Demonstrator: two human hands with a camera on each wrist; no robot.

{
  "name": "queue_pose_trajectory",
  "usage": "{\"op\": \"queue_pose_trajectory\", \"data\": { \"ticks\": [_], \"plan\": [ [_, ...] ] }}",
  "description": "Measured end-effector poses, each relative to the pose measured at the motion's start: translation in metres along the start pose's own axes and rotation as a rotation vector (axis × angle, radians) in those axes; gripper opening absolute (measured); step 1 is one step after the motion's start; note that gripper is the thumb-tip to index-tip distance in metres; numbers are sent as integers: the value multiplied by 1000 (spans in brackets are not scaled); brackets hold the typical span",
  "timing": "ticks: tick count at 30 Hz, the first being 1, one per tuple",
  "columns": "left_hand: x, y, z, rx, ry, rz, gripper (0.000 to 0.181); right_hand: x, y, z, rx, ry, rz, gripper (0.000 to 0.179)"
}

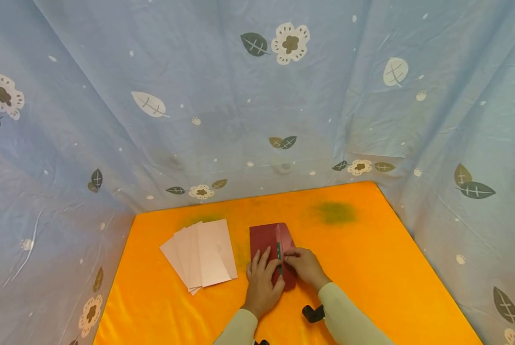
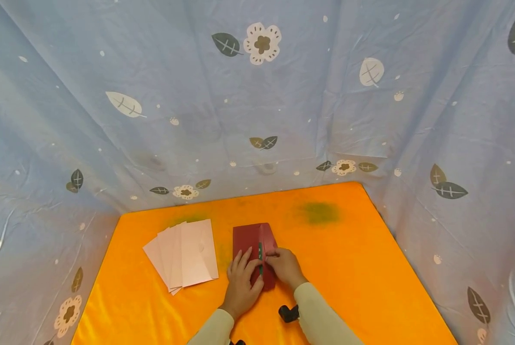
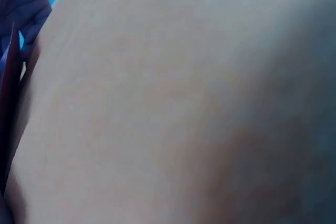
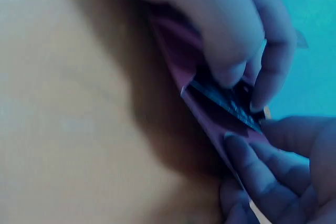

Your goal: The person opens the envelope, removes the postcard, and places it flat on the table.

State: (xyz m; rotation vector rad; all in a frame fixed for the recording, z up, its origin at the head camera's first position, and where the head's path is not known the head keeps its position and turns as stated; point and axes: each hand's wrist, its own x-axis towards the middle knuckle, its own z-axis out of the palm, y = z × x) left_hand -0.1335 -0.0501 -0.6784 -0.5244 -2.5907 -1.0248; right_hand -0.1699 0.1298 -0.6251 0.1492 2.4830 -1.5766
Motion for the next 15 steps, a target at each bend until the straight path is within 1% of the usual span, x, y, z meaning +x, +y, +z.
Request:
{"op": "queue_pose_trajectory", "data": {
  "ticks": [3, 8, 11, 15],
  "plan": [
    [1, 0, 0, -3, 1, 2, 34, 0, -3, 3, 36, 26, 35, 22],
    [1, 1, -2, -16, 1, -5, 34, 0, -8, 8, 101, 39, 43, 19],
    [1, 2, -4, -23, 4, -7, 33, 0, -9, 12, 116, 49, 38, 18],
    [1, 2, -4, -32, 6, -8, 32, 1, -10, 15, 108, 69, 38, 17]
  ]
}}
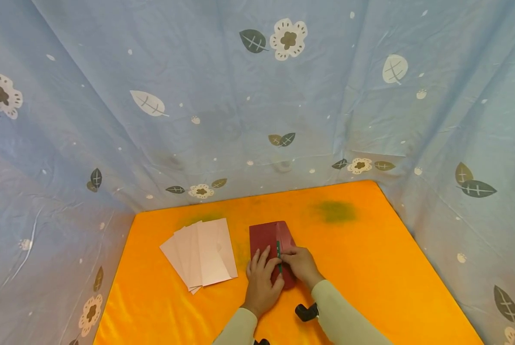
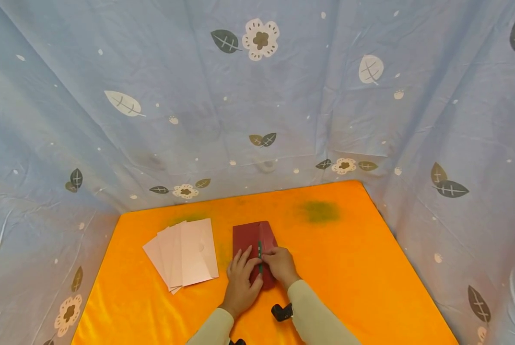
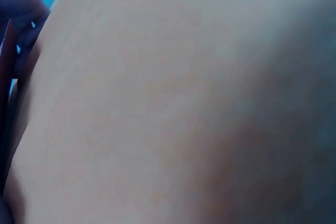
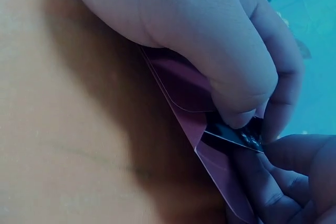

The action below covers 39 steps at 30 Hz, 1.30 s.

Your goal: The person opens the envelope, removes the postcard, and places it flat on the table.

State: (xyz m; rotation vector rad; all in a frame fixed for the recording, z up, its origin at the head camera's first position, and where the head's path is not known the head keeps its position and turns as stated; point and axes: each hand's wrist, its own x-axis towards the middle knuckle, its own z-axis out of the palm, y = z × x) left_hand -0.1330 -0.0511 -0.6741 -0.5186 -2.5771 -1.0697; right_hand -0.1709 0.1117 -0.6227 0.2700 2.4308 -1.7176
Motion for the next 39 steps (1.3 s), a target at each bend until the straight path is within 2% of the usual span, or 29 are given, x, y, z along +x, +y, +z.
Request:
{"op": "queue_pose_trajectory", "data": {
  "ticks": [19, 30, 39],
  "plan": [
    [0, 0, 2, 13, -7, -2, 33, 0, 1, 3, -67, 30, 14, 14],
    [0, 0, 3, 18, -10, -2, 33, -2, 3, 2, -80, 40, -15, 12],
    [-1, -1, 4, 16, 11, -5, 33, 1, 5, -15, 9, 82, 22, 16]
  ]
}}
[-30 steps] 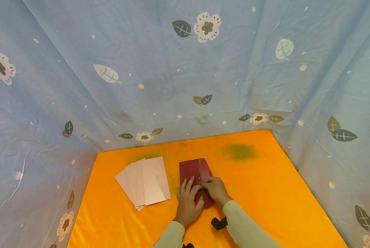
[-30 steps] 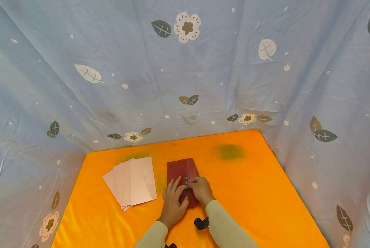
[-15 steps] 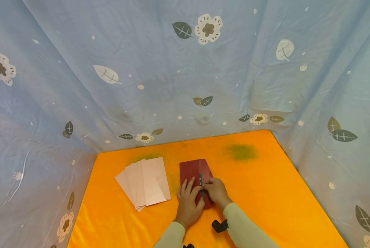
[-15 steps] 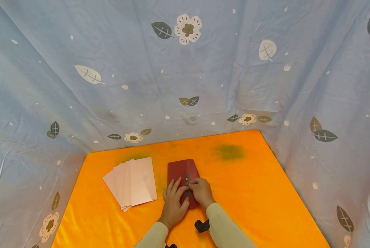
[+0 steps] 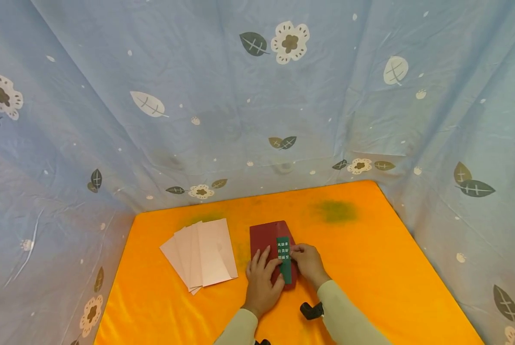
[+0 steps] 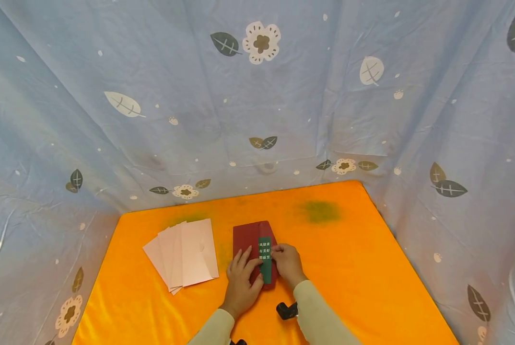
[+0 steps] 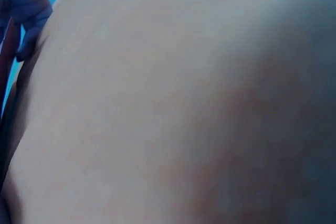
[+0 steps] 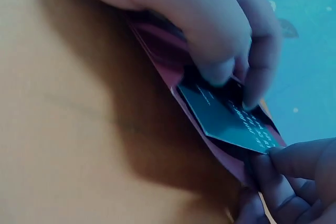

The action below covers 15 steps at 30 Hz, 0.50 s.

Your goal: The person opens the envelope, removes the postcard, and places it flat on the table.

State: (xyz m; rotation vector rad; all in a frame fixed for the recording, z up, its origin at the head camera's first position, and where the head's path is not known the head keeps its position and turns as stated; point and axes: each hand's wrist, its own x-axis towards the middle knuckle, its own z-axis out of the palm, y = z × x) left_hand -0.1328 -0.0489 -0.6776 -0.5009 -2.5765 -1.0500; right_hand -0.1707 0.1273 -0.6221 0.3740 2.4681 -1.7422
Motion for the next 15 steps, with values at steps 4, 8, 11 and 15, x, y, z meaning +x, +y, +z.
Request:
{"op": "queue_pose_trajectory", "data": {
  "ticks": [4, 8, 11, 15],
  "plan": [
    [-1, -1, -1, 7, -2, -6, 32, 1, 3, -6, 20, -13, 12, 17],
    [0, -1, -1, 4, -8, -10, 31, 3, 7, -10, 42, -12, 19, 18],
    [0, 0, -1, -2, -15, -15, 31, 4, 10, -14, 69, -5, 21, 20],
    [0, 0, 0, 1, -15, -15, 31, 5, 14, -19, 114, -4, 32, 21]
  ]
}}
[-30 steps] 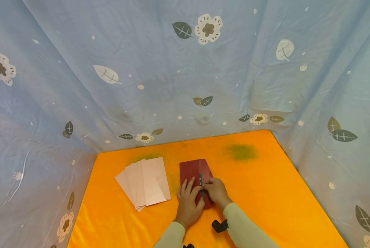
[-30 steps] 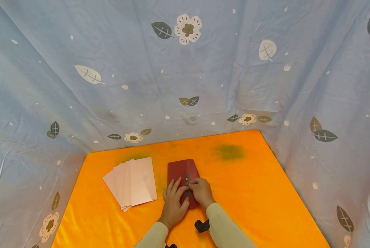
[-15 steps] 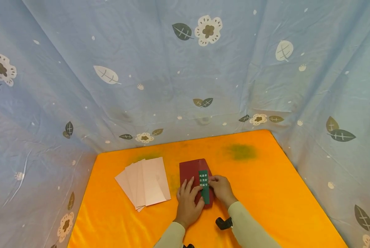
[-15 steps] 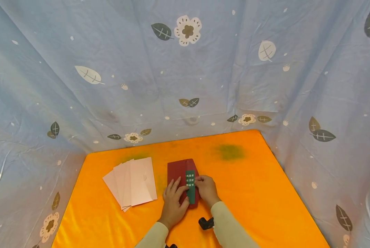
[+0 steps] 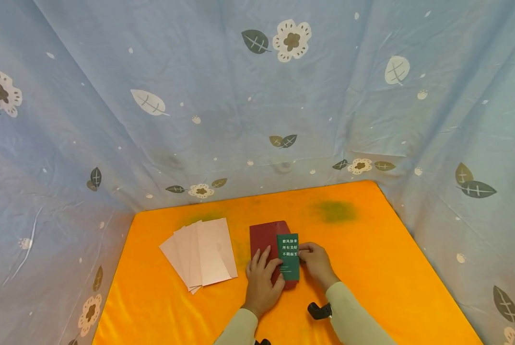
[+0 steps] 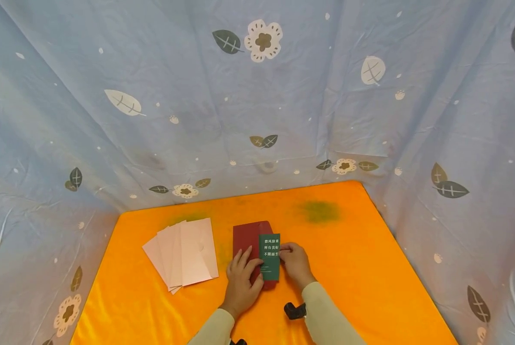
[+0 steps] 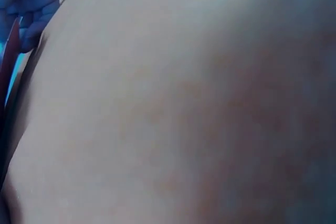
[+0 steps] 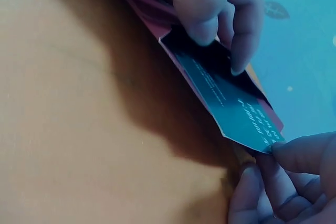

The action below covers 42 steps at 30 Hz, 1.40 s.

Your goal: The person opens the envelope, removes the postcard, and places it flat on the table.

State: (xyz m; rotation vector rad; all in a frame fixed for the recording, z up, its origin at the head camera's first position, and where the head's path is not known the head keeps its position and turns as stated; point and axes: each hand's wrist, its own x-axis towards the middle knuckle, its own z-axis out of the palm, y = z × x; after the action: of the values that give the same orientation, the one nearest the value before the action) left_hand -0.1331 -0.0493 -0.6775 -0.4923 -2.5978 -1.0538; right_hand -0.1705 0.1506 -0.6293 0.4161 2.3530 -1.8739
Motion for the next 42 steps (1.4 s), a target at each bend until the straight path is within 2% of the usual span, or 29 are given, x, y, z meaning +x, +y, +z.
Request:
{"op": "queue_pose_trajectory", "data": {
  "ticks": [7, 16, 24, 31, 42],
  "plan": [
    [0, -3, 3, 6, 9, 26, 31, 3, 4, -8, 126, 8, 56, 23],
    [-1, -3, 1, 5, -1, 13, 31, 4, 6, -13, 127, -11, 76, 24],
    [0, -4, 2, 1, 7, 22, 30, 6, -3, -25, 151, -41, 91, 27],
    [1, -2, 2, 8, 6, 19, 31, 15, -11, -35, 162, -31, 76, 30],
    [1, -2, 0, 4, -13, -16, 32, 18, -27, -39, 181, -30, 29, 32]
  ]
}}
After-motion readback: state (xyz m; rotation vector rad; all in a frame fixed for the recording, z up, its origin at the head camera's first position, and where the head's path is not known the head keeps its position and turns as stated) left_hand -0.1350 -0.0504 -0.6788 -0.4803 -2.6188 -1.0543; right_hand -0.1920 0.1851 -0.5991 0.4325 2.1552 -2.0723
